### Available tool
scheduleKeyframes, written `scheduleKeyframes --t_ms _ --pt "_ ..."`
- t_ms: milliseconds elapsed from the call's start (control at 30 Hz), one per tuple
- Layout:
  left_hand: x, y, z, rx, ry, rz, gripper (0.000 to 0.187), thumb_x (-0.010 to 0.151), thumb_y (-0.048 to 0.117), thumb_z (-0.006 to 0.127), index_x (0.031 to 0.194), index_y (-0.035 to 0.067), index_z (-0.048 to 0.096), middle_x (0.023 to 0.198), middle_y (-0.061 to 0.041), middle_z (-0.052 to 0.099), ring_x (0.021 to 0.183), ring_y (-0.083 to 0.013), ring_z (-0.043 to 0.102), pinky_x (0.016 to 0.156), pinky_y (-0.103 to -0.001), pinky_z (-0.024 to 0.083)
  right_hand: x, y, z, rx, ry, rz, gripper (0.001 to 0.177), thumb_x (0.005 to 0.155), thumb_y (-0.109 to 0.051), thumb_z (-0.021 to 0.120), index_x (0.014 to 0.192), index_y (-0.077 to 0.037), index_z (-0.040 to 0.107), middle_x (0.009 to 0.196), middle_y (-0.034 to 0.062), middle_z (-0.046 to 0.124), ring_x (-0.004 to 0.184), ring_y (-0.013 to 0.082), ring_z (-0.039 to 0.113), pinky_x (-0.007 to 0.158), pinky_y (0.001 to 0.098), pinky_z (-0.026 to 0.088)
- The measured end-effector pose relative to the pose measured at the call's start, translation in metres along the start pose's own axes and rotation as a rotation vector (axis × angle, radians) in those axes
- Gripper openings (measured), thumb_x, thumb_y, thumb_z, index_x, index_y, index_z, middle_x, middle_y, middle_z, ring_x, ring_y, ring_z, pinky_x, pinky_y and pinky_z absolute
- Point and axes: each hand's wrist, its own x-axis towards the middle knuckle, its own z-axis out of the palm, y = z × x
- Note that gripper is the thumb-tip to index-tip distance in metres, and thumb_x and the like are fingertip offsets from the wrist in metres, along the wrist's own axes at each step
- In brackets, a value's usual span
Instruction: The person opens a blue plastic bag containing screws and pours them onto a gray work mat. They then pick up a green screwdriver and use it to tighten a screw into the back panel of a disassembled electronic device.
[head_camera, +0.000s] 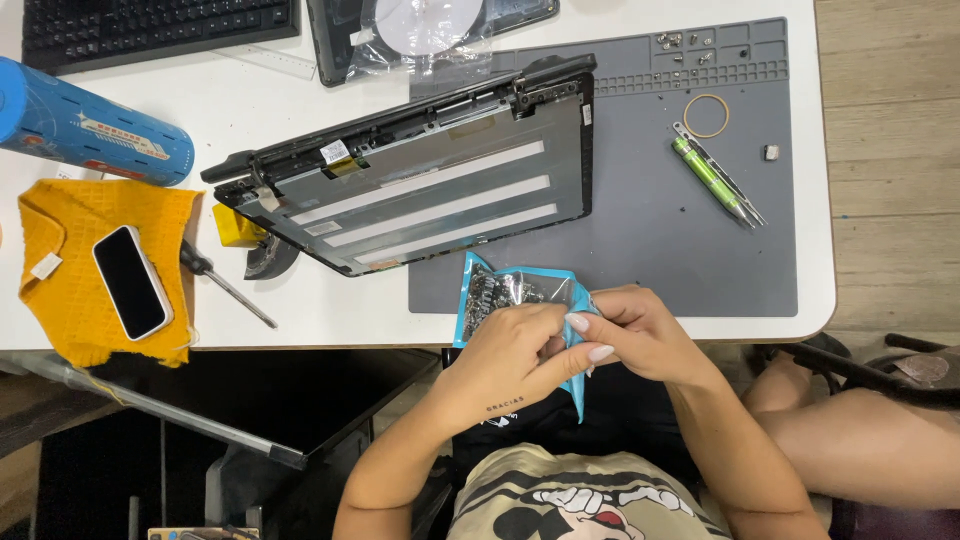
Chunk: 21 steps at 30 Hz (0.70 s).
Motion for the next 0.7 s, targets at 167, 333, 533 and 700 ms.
scheduleKeyframes --t_ms 167,333,533,700 --pt "0.005 0.003 -0.009 -0.188 -0.098 -0.038 0.039 0.109 0.028 0.055 0.075 0.009 0.058 0.059 -0.010 0.054 0.054 -0.0259 0.055 0.056 -0.034 0.047 0.002 -0.005 0.002 0.064 -0.024 0.015 0.040 0.100 -0.005 0.064 0.060 -0.004 0.065 0.048 0.0060 0.057 0.049 0.0107 0.051 0.045 0.0262 0.050" --pt "0.004 -0.005 -0.007 -0.393 -0.149 -0.006 0.042 0.111 0.024 0.054 0.070 0.015 0.050 0.056 0.001 0.044 0.054 -0.0130 0.046 0.058 -0.026 0.044 0.009 -0.008 0.000 0.202 -0.066 0.003 0.042 0.099 -0.003 0.067 0.057 -0.003 0.062 0.045 0.0065 0.056 0.044 0.0118 0.058 0.042 0.0252 0.053" --pt "0.002 -0.019 0.001 -0.548 -0.169 0.040 0.041 0.112 0.019 0.054 0.071 0.016 0.052 0.059 0.004 0.047 0.058 -0.0077 0.044 0.061 -0.023 0.044 0.011 0.005 -0.005 0.347 -0.117 0.011 0.043 0.095 0.003 0.068 0.053 0.000 0.058 0.042 0.0112 0.057 0.039 0.0178 0.064 0.039 0.0286 0.056" --pt "-0.014 -0.093 0.029 -0.710 -0.080 0.044 0.042 0.111 0.013 0.051 0.069 0.016 0.048 0.055 0.007 0.037 0.057 -0.0054 0.035 0.061 -0.022 0.041 0.009 0.042 -0.011 0.605 -0.094 0.028 0.045 0.090 0.013 0.064 0.050 -0.002 0.049 0.036 0.0082 0.044 0.030 0.0217 0.058 0.031 0.0291 0.052"
